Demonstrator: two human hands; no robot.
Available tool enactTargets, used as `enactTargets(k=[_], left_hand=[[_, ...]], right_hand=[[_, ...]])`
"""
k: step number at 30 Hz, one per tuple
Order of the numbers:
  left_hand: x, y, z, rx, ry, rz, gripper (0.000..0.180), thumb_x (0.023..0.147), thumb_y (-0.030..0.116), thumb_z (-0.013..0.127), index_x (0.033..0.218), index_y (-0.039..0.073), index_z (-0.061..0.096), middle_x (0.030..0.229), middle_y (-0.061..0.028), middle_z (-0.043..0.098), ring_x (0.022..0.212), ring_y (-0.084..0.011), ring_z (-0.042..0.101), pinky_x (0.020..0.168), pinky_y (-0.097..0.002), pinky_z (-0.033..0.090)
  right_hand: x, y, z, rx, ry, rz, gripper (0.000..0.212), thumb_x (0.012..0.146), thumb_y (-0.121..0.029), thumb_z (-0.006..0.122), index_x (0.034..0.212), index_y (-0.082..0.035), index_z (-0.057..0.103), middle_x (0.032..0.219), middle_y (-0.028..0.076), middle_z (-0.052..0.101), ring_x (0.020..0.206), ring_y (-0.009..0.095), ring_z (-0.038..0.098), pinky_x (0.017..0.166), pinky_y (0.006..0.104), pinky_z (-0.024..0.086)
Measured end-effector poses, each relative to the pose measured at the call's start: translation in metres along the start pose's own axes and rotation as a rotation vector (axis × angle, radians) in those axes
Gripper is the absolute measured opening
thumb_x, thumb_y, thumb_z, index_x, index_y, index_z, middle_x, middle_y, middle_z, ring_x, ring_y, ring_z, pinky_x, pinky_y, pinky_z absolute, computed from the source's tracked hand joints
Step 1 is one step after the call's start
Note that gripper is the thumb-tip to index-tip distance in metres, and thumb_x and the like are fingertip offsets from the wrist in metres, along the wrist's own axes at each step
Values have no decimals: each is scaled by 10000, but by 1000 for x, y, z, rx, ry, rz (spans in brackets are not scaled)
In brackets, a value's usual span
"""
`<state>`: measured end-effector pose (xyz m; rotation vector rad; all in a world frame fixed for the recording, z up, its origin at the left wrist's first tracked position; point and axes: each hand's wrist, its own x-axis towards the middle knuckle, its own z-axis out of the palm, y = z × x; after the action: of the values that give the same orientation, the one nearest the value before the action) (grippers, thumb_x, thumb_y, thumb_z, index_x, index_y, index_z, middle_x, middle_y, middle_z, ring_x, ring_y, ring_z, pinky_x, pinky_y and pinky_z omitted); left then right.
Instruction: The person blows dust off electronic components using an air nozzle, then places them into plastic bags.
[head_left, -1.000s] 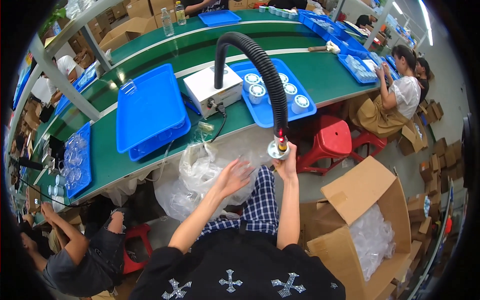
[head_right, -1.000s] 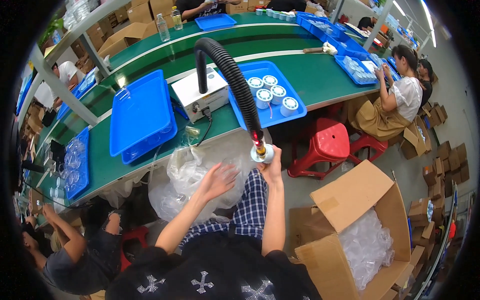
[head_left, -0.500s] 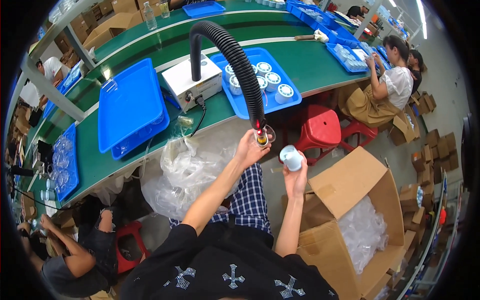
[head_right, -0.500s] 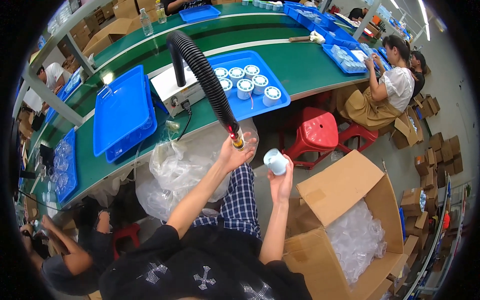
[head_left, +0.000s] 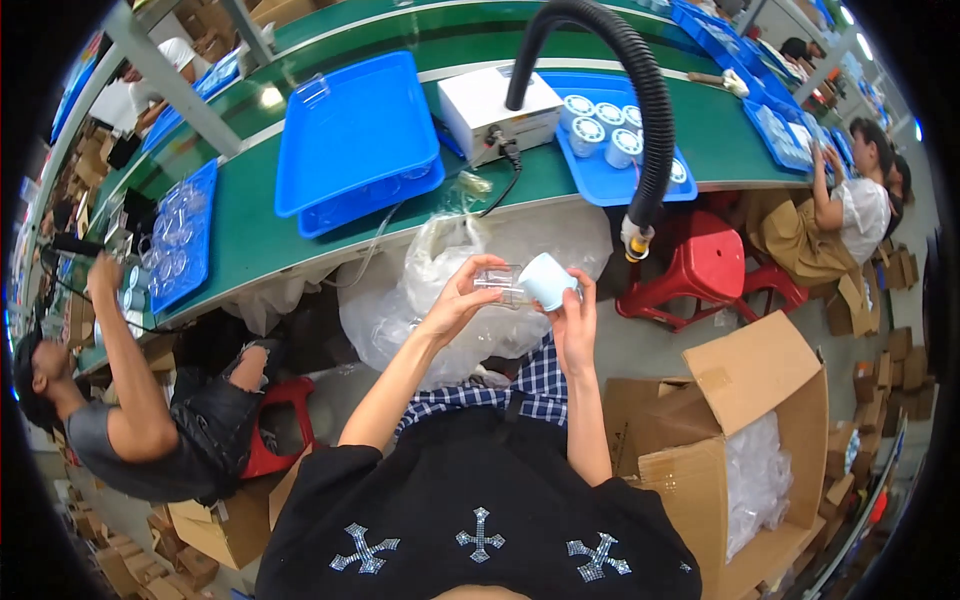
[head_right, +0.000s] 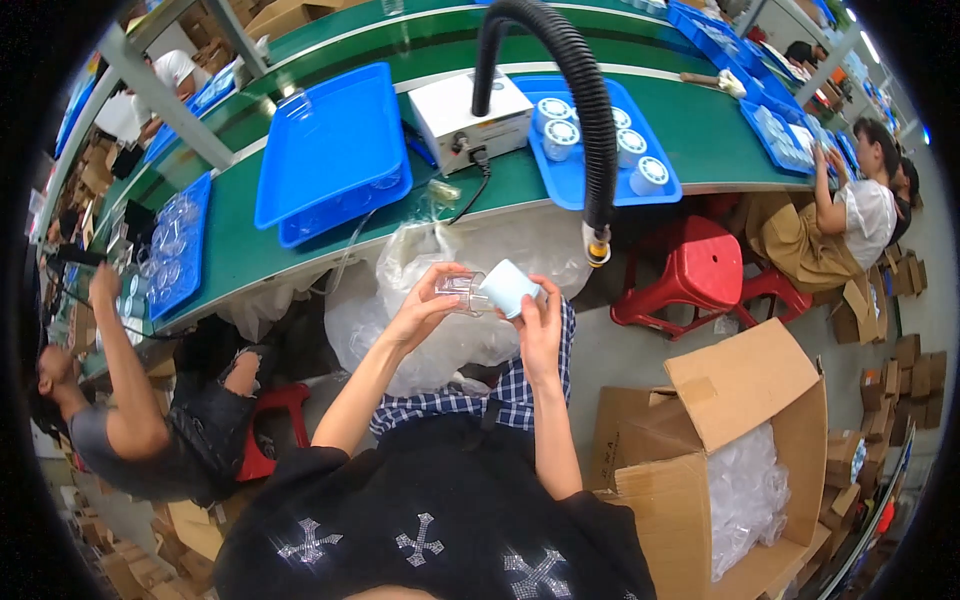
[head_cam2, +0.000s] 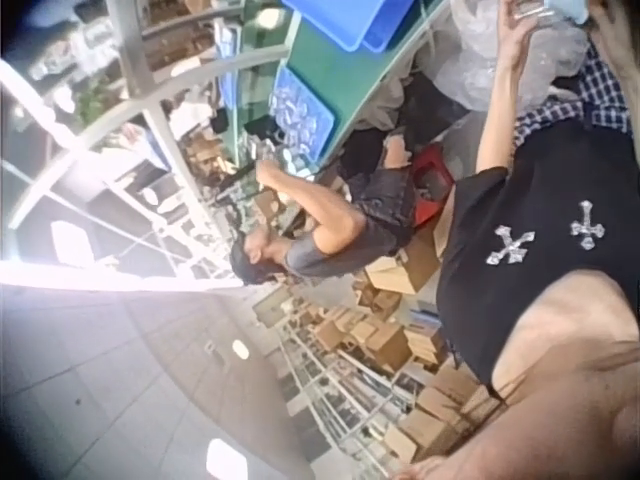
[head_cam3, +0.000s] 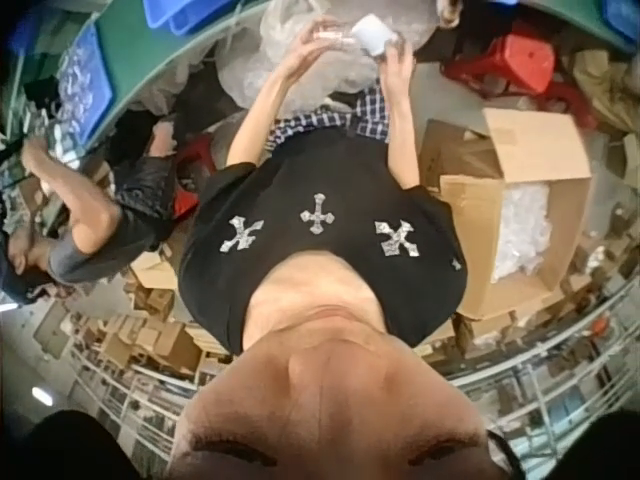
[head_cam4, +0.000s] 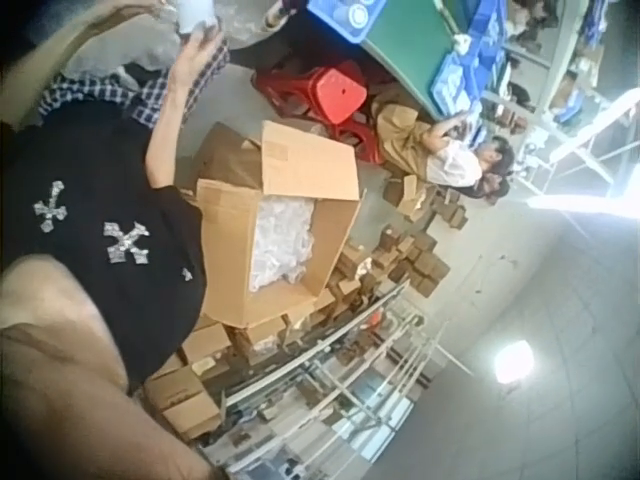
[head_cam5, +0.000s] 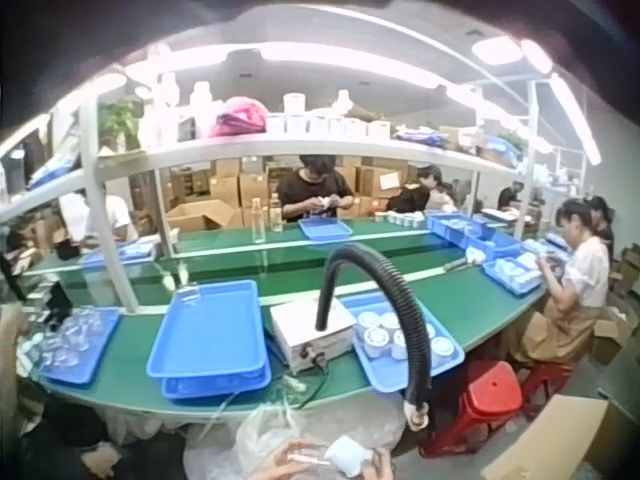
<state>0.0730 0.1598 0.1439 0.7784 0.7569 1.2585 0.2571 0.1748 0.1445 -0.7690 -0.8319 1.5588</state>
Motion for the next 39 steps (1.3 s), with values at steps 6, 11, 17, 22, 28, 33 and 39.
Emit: enactTargets(k=[6, 11, 17, 22, 28, 33, 39], left_hand=[[-24, 59, 0, 561, -118, 151, 488, 713, 188, 722, 1137, 85, 505, 1094, -47, 538, 1021, -147, 510, 837, -298, 430], [-8, 49, 17, 546, -68, 187, 356, 793, 244, 650, 1079, 67, 533, 979, -45, 584, 910, -117, 519, 770, -270, 420], [-18, 56, 17, 255, -16, -100, 287, 889, 298, 521, 1048, 64, 568, 922, -39, 602, 851, -94, 538, 732, -243, 418], [-24, 62, 25, 285, -22, 11, 297, 900, 299, 505, 1041, 47, 575, 921, -39, 601, 840, -86, 547, 717, -228, 426], [-28, 61, 31, 321, 36, 72, 299, 882, 258, 552, 1069, 29, 511, 943, -63, 591, 844, -96, 544, 726, -243, 438], [-31, 52, 36, 330, 108, 217, 450, 798, 281, 671, 1085, 24, 439, 1027, -100, 527, 869, -133, 540, 716, -264, 453], [-45, 90, 54, 980, 187, 489, 622, 656, 285, 764, 1126, 11, 463, 1015, -116, 500, 846, -224, 521, 705, -334, 447]], right_hand=[[1, -36, 35, -396, -390, 85, 265, 910, -149, 490, 1139, -21, 454, 1005, 125, 557, 741, 173, 611, 589, 252, 505], [12, -44, 49, -548, -380, 168, 408, 921, -211, 493, 1285, -42, 424, 1031, 127, 589, 667, 157, 633, 537, 232, 496], [6, -70, 53, -593, -546, 126, 546, 822, -170, 640, 1312, -61, 425, 1211, 97, 514, 774, 97, 575, 598, 207, 457], [2, -71, 57, -536, -510, 70, 558, 770, -98, 689, 1278, -48, 464, 1204, 101, 510, 723, 88, 559, 576, 211, 495], [1, -72, 58, -537, -509, 71, 551, 769, -84, 688, 1272, -50, 465, 1225, 114, 483, 746, 99, 578, 567, 215, 509], [-5, -69, 56, -360, -471, 153, 540, 756, -61, 689, 1249, -64, 468, 1279, 111, 431, 873, 139, 588, 590, 218, 512], [-22, -64, 68, -904, -465, -627, 524, 705, -18, 693, 1192, -81, 510, 1340, 165, 396, 1201, 326, 430, 987, 406, 356]])
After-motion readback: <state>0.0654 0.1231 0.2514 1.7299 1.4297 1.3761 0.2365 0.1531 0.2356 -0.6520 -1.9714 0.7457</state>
